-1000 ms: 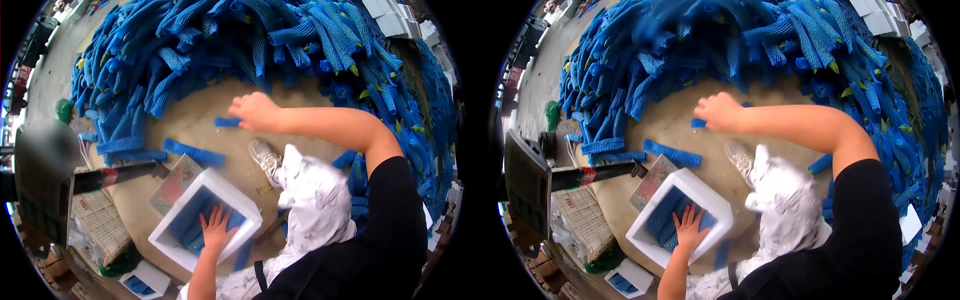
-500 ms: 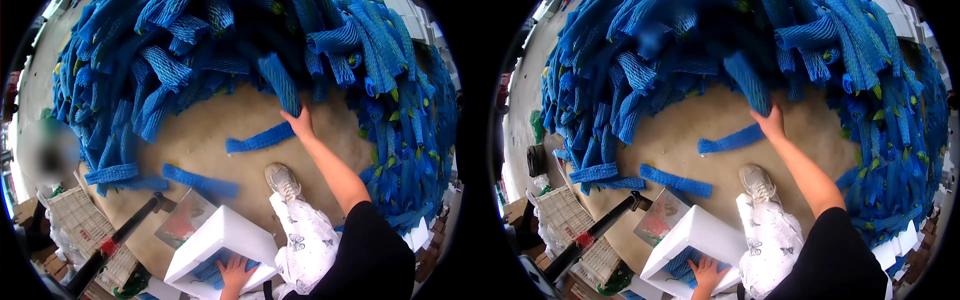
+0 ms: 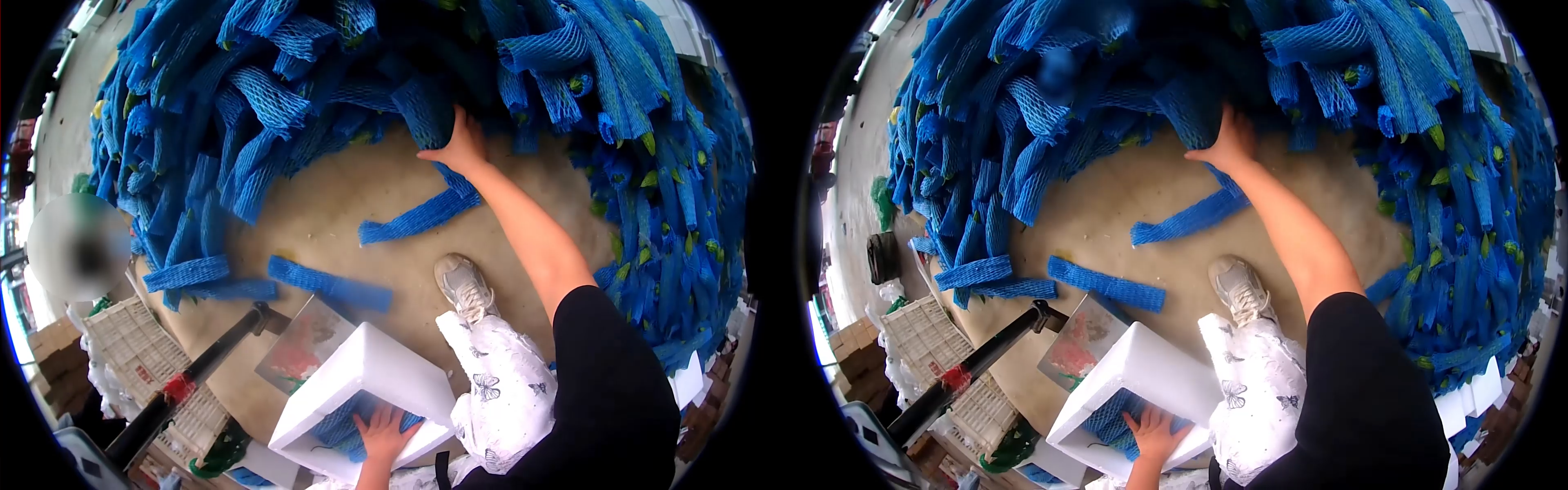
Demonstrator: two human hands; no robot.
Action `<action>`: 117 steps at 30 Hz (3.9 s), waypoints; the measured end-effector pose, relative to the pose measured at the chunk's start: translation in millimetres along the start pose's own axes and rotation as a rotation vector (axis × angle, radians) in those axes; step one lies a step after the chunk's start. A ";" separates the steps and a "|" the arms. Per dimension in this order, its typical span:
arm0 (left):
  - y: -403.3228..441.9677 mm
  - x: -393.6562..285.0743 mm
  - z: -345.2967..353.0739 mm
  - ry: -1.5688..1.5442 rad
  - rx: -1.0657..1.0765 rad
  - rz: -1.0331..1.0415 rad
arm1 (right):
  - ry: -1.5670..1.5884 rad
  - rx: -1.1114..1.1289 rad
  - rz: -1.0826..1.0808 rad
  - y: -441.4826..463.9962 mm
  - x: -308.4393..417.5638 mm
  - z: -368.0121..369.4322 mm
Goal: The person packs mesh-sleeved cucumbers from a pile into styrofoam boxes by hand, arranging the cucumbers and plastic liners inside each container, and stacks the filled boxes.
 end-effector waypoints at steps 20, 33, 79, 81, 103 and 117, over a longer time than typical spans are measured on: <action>3.4 2.7 5.0 0.049 -0.009 -0.014 | -0.090 0.096 0.189 43.0 -41.9 -122.0; 3.7 -1.7 -2.1 0.035 -0.070 -0.005 | 0.047 0.049 0.246 60.6 -48.0 -106.4; -115.0 -48.9 -58.9 -0.816 -0.653 -0.039 | -0.586 0.485 -1.489 -366.9 241.7 -123.4; -168.5 -49.8 -57.3 -0.440 -1.032 -0.218 | -0.690 0.547 -1.564 -419.7 262.6 -87.4; -94.7 65.4 19.1 -0.240 -0.808 -0.348 | -0.142 0.485 -1.522 -401.4 239.3 -22.9; -110.9 81.6 8.1 -0.416 -0.799 -0.394 | -0.024 0.964 -1.170 -418.5 214.7 32.9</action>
Point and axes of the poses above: each hand's wrist, its own y-axis towards the middle knuckle, its own z-axis out of the palm, x = y × z, the point moved 3 cm from there along y, towards the middle knuckle, and after that the axes turned 15 degrees about x, right-handed, at the moved point
